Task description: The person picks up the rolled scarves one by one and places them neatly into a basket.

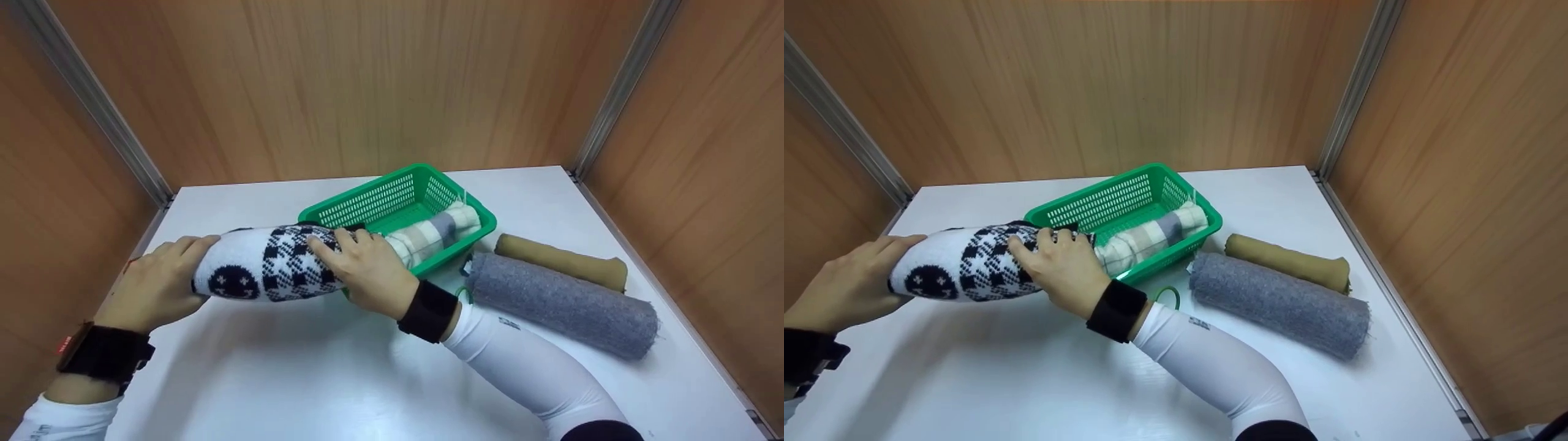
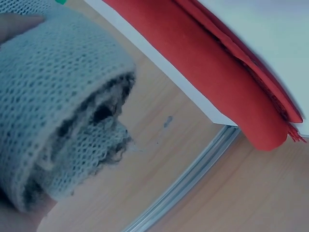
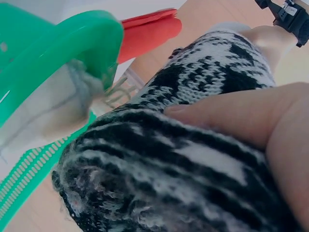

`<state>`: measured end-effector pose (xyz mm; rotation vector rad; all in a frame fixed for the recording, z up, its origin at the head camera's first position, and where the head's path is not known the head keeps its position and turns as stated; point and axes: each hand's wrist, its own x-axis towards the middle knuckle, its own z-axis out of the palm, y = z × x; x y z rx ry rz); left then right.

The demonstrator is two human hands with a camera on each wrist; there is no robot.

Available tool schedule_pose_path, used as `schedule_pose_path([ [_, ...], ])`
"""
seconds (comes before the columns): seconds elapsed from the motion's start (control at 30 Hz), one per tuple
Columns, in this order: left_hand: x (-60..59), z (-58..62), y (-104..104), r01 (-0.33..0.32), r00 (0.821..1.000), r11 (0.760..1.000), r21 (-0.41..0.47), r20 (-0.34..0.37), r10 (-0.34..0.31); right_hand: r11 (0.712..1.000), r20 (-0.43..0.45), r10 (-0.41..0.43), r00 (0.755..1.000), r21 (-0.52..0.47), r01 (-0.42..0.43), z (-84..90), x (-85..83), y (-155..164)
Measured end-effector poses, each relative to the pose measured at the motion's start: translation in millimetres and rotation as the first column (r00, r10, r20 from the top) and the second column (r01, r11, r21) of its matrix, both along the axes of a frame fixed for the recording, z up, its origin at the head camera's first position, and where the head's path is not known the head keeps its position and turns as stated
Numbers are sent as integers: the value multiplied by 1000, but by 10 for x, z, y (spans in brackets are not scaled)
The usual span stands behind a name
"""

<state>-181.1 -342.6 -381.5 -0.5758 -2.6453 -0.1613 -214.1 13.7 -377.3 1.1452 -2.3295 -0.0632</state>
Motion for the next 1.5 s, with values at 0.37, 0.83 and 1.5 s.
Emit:
schedule_pose_path([
  [0.37, -55, -4, 173, -3, 999, 1000, -2, 37, 3, 999, 54, -5, 999, -35, 7, -13, -113, 155],
  [0.83, -113, 22, 350, 8, 1000, 1000, 3, 25, -8, 997, 99, 1, 995, -77, 7, -6, -232, 331],
  [1.5, -213, 42, 631, -10, 997, 1000, 13, 82, 9, 993, 70, -27, 997, -111, 35, 15, -369, 571],
])
